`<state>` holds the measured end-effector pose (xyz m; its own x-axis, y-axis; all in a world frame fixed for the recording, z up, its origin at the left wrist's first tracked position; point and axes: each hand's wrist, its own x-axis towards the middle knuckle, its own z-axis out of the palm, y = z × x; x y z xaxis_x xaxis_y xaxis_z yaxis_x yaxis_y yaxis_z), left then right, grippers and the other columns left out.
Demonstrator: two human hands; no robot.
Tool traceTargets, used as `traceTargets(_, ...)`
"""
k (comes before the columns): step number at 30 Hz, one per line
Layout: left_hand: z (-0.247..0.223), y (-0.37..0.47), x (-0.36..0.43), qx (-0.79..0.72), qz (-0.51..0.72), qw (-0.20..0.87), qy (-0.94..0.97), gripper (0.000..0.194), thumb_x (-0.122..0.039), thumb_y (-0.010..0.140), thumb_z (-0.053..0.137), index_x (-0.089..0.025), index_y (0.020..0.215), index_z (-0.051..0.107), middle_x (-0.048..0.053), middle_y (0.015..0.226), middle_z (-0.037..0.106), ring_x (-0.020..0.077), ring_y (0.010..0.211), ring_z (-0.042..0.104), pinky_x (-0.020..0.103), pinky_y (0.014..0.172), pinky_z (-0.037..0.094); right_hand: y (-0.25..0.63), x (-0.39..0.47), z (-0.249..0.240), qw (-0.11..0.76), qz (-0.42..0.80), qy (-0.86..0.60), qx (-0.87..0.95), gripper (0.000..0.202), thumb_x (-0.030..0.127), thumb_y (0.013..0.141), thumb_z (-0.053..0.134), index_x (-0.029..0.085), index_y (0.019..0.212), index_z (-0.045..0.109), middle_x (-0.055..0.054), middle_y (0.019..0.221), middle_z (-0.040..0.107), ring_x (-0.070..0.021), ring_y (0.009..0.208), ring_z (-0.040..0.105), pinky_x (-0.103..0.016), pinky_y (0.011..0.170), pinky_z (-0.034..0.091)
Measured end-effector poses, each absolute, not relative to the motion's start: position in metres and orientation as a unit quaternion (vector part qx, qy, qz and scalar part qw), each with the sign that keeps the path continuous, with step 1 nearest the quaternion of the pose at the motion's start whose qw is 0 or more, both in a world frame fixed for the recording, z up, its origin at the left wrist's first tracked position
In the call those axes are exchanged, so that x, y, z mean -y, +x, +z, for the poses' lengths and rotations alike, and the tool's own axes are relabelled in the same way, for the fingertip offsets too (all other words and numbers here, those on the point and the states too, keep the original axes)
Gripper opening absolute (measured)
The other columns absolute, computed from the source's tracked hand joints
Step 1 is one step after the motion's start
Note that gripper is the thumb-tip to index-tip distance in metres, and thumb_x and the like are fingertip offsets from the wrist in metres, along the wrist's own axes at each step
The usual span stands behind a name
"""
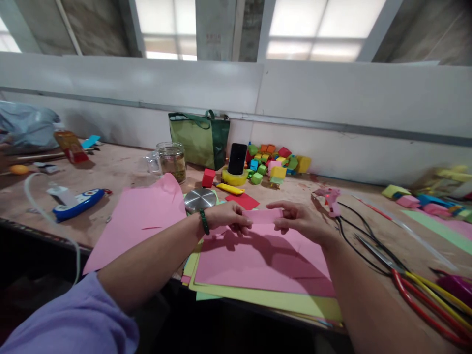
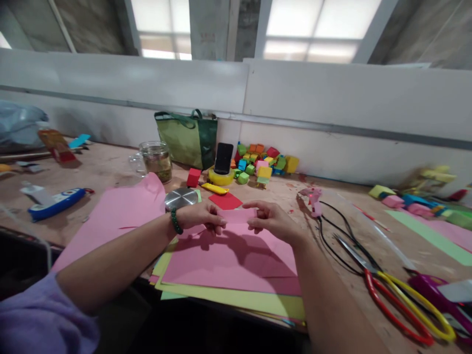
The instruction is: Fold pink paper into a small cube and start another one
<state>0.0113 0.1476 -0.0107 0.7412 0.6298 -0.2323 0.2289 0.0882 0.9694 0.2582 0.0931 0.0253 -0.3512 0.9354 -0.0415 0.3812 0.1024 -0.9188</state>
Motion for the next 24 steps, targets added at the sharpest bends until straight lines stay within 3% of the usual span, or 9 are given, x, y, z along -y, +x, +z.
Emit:
traceTargets(7,-0.01,0.013,-0.145,-0.297,0.169,0.585,0.735,0.041,-0.041,0.067,0.076,-0.013,0.095,0.067,0.001,0.077,0.065,0.0092,0.064,0.056,0.02,0.057,0.039,0.247,-0.088,0.02,0.245,0.48,-0.469,0.699,0.051,0.034,0.073,0.072,0.015,0.118,0.057,0.004,0.06,0.059,-0.013,0.059,0.062,-0.025,0.058,0.05)
traceTargets(10,-0.015,0.021,-0.137,-0.272,0.191,0.51,0.794,0.035,-0.045,0.078,0.064,-0.011,0.077,0.069,-0.003,0.059,0.053,0.0061,0.053,0.041,0.02,0.05,0.028,0.228,-0.087,0.007,0.234,0.512,-0.425,0.709,0.045,0.036,0.082,0.063,0.016,0.121,0.052,0.001,0.068,0.063,-0.0124,0.062,0.062,-0.027,0.061,0.051)
traceTargets(13,-0.017,0.026,-0.131,-0.285,0.205,0.494,0.795,0.036,-0.044,0.083,0.057,-0.011,0.072,0.067,-0.004,0.052,0.045,0.0059,0.048,0.032,0.022,0.047,0.022,0.219,-0.088,-0.001,0.249,0.507,-0.424,0.708,0.043,0.038,0.086,0.055,0.016,0.122,0.047,0.001,0.067,0.064,-0.0124,0.06,0.061,-0.027,0.059,0.05)
traceTargets(18,-0.008,0.02,-0.136,-0.278,0.191,0.587,0.736,0.029,-0.032,0.078,0.06,-0.012,0.057,0.056,-0.003,0.05,0.047,0.0072,0.05,0.042,0.021,0.053,0.033,0.24,-0.09,0.012,0.29,0.477,-0.447,0.699,0.045,0.034,0.081,0.059,0.015,0.121,0.049,0.003,0.062,0.059,-0.0129,0.056,0.059,-0.026,0.054,0.047)
traceTargets(21,-0.003,0.016,-0.14,-0.325,0.213,0.614,0.687,0.024,-0.033,0.079,0.06,-0.01,0.073,0.062,0.004,0.067,0.062,0.0117,0.062,0.056,0.023,0.06,0.042,0.26,-0.091,0.024,0.374,0.401,-0.482,0.683,0.045,0.032,0.08,0.06,0.015,0.121,0.052,0.004,0.058,0.055,-0.0112,0.051,0.054,-0.022,0.045,0.04)
traceTargets(24,-0.003,0.019,-0.136,-0.357,0.28,0.586,0.671,0.038,-0.045,0.083,0.056,-0.012,0.103,0.061,0.011,0.098,0.065,0.0159,0.083,0.06,0.025,0.066,0.046,0.26,-0.092,0.025,0.381,0.385,-0.501,0.675,0.046,0.031,0.079,0.059,0.014,0.121,0.051,0.006,0.051,0.051,-0.0108,0.046,0.05,-0.022,0.042,0.036)
